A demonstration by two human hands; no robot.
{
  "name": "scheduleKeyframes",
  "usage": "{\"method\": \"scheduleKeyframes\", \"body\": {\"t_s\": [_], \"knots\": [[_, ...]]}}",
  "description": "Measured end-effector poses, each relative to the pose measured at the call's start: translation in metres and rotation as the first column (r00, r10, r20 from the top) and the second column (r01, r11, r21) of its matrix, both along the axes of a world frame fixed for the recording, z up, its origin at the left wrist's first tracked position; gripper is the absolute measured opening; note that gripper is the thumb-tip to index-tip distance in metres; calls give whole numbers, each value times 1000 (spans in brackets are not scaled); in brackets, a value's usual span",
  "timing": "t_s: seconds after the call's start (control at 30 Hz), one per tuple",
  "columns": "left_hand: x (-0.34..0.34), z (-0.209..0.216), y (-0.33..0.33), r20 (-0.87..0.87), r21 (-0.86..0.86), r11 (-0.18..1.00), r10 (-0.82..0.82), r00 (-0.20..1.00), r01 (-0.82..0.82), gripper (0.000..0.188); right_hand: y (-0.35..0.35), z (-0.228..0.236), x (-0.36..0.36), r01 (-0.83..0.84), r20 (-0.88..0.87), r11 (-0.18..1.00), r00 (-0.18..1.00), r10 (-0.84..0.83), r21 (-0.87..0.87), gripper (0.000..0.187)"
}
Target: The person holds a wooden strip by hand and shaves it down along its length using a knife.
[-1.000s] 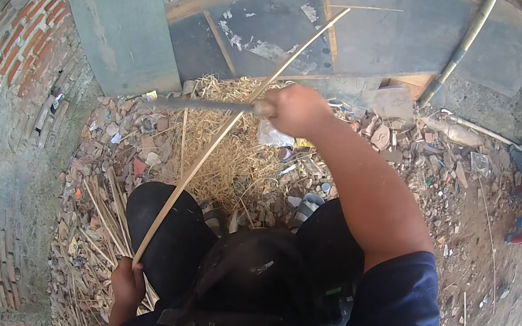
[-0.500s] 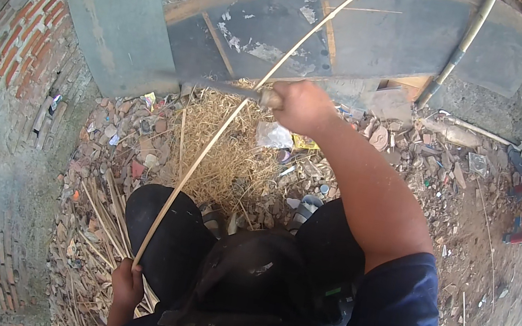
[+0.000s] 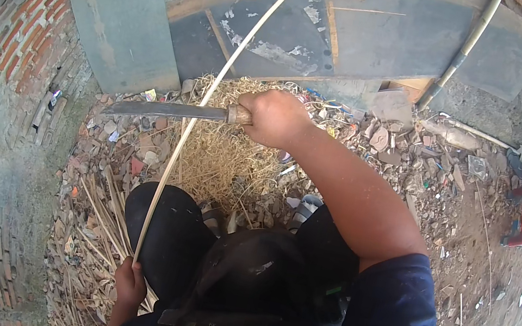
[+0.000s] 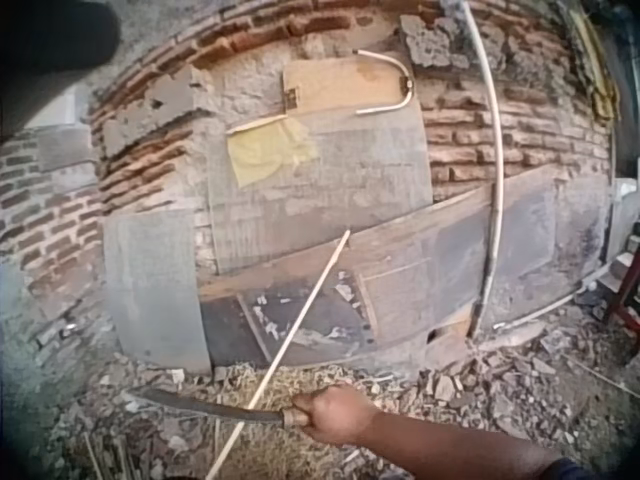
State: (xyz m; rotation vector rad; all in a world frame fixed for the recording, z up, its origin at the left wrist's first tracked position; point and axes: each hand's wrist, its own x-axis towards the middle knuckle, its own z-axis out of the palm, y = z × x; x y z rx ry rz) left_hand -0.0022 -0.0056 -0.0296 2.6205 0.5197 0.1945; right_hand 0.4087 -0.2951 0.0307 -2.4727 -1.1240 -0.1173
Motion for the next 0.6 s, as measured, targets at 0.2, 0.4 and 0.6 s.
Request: {"method": "scheduleKeyframes", "body": {"t_s": [0.2, 0.4, 0.6], "knots": [[3, 0, 5, -4, -2, 1000, -7, 1000, 7, 38, 6, -3, -5, -113, 66, 993, 991, 115, -45, 7], [3, 7, -3, -22, 11, 1000, 10, 1000, -10, 39, -9, 6, 12, 140, -16, 983, 990, -143, -115, 13], [2, 7, -4, -41, 24, 999, 23, 999, -22, 36, 7, 12, -19, -33, 54, 982, 998, 43, -184, 10]]}}
